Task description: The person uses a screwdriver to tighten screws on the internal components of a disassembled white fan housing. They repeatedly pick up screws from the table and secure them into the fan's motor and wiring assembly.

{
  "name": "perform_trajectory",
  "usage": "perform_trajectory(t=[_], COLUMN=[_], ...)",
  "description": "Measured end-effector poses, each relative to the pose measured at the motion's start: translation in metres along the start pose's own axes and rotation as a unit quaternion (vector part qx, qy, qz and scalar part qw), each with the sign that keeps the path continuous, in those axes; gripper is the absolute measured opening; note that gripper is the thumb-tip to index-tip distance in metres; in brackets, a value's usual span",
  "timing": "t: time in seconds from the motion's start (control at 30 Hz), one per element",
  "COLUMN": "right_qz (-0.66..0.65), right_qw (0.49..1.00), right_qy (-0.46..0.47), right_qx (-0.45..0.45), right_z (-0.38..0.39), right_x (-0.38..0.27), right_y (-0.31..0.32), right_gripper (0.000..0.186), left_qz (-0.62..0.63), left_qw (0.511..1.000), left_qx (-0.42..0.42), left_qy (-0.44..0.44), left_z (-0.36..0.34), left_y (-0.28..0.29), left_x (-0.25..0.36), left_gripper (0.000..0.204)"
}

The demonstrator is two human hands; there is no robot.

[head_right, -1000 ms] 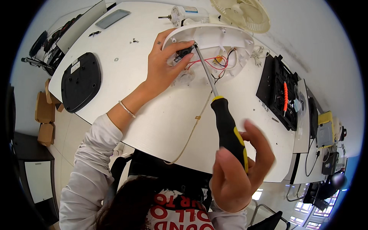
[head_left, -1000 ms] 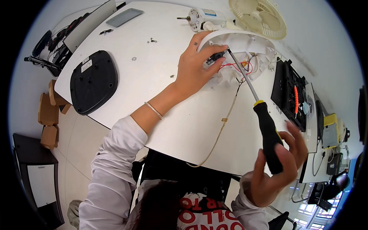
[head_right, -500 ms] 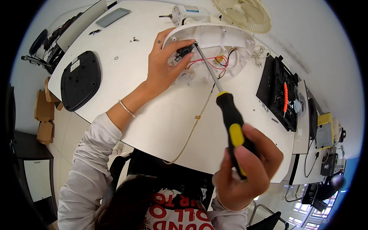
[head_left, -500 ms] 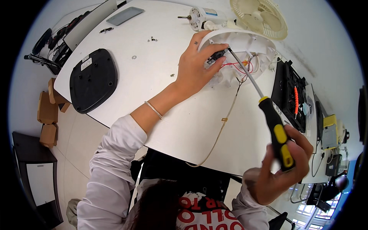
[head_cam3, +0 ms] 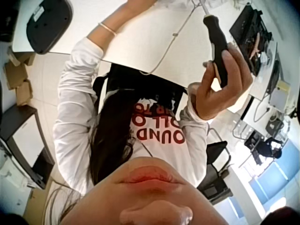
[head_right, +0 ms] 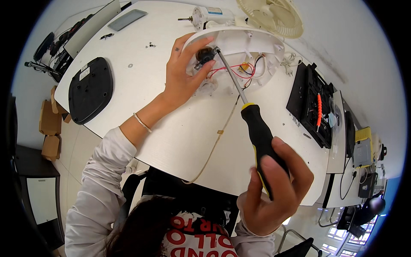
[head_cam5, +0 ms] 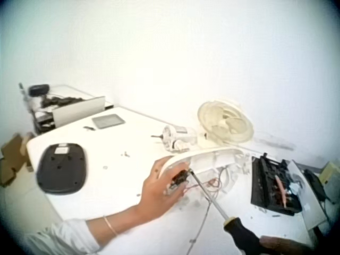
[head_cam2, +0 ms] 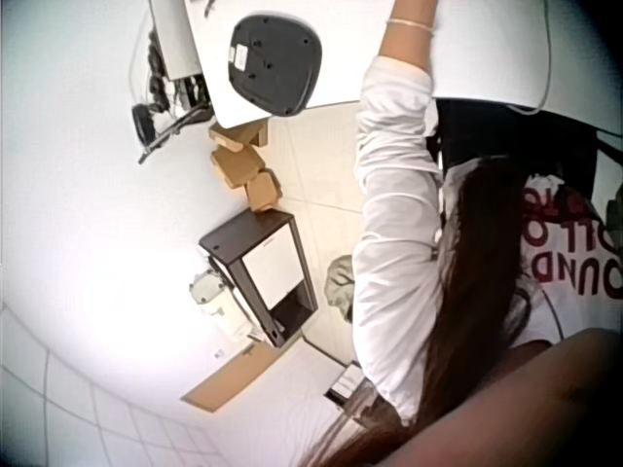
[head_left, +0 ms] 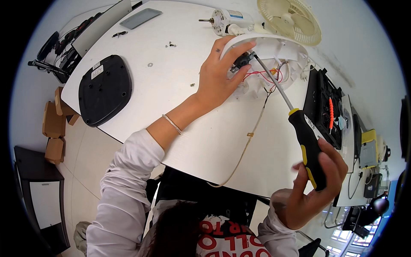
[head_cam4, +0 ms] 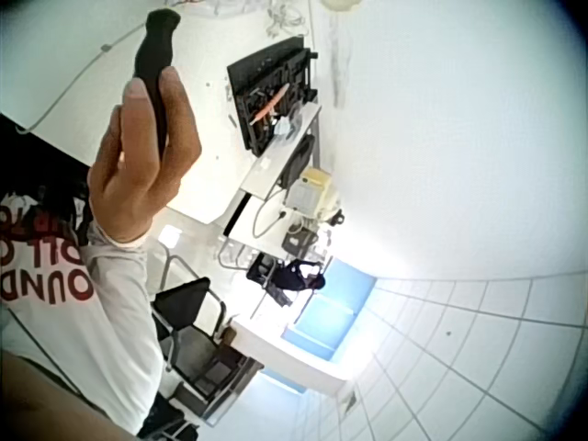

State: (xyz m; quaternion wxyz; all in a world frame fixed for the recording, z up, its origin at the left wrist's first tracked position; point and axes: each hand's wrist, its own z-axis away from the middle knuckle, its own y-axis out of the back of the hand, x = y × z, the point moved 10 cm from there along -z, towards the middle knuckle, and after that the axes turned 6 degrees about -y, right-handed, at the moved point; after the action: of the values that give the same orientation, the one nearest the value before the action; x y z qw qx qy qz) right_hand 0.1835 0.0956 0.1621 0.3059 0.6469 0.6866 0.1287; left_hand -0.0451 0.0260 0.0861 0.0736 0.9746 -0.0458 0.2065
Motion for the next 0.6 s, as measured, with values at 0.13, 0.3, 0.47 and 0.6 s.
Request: perform_trajectory(t=[0.13, 0.3, 0.47, 0.6], right_qz=[0.042, -0.002, -0.06, -0.018], right_qw=[0.998, 0.998, 0.997, 1.0], right_qy=[-0.041, -0.055, 0.008, -0.011], right_qx=[-0.034, 0.013, -0.05, -0.004], right_z=[-0.01, -0.007, -0.001, -0.011], right_x=[-0.001, 0.013, -0.009, -0.007], right_y=[0.001, 0.0, -0.005, 0.001], right_gripper=[0.021, 0.036, 0.031, 0.029], left_qz=[0.009, 0.002, 0.001, 0.003], left_qw=[1.0, 1.0, 1.0, 1.0], left_qx=[-0.002, -0.005, -0.005, -0.009], left_qy=[-0.003, -0.003, 0.005, 0.023], left_z=[0.0, -0.001, -0.003, -0.001], left_y=[-0.002, 0.0, -0.002, -0.001], left_x=[-0.001, 0.0, 0.0, -0.003], left_gripper=[0.046, 0.043, 0.038, 0.035])
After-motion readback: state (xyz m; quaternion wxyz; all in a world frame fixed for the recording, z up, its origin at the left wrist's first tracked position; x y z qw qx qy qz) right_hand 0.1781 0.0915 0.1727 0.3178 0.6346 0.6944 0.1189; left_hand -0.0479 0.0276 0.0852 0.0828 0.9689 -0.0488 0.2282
